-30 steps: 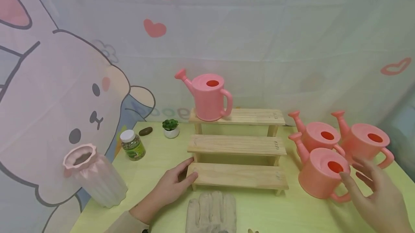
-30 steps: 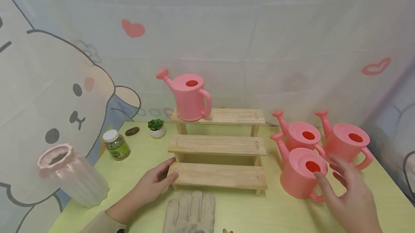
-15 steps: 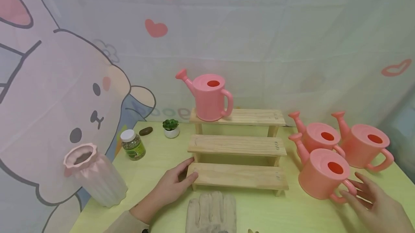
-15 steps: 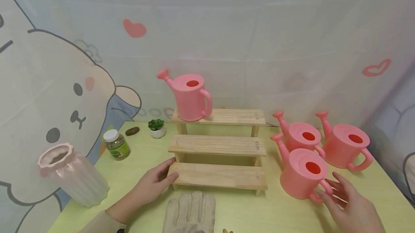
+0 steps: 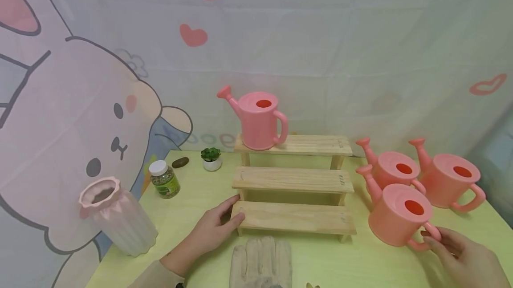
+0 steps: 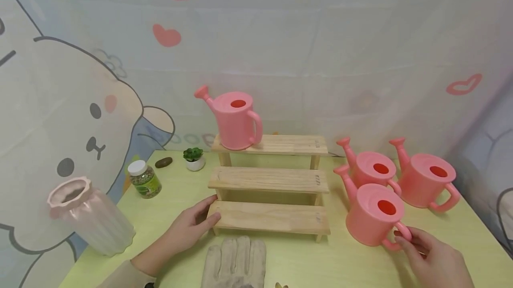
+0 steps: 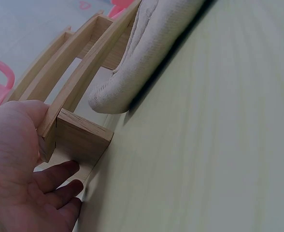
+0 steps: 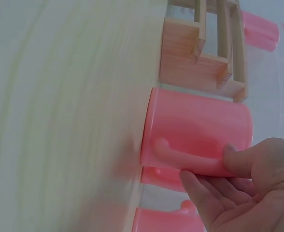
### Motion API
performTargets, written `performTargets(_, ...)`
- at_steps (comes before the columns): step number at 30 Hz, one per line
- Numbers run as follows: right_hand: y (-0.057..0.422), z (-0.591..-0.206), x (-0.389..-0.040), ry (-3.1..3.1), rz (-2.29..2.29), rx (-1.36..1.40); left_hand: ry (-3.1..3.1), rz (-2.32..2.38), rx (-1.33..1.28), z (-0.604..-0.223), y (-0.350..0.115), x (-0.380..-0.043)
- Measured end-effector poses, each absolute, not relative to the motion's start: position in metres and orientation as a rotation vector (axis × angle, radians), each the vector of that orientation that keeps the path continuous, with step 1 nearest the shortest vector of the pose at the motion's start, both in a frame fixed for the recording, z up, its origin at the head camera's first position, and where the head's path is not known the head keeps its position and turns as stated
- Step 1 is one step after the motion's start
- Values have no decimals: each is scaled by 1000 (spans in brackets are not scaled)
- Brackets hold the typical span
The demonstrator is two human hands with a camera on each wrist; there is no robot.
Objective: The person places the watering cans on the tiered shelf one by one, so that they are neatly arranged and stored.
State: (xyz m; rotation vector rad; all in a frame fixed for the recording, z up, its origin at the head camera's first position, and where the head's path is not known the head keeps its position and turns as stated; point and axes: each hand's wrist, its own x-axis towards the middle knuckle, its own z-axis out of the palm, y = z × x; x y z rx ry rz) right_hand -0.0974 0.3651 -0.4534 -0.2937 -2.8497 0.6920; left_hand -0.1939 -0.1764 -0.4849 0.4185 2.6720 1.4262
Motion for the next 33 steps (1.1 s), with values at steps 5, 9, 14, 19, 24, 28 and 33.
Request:
performTargets(5, 361, -452, -99, -2879, 748, -434, 2676, 1419, 421, -485, -177, -194)
performTargets(9, 359, -451, -98, -2865, 724, -479, 2683, 1417, 421, -486, -177, -195)
performTargets(14, 360, -447, -98, -2803, 651, -467, 2700, 1411, 427, -486, -176, -194)
performTargets(19, 361, -444, -95, -2705, 704, -465, 2708, 1398, 417, -485, -176, -194)
performTargets(24, 355, -436, -96, -2480, 932, -429, 2675, 1416, 433, -483, -176, -195)
performTargets(28, 349, -423, -99, -2248, 1083, -248, 2672, 1416, 429, -484, -176, -196)
performTargets(33, 344, -400, -109, -2104, 1175, -55, 2682, 1416, 409, -485, -176, -194)
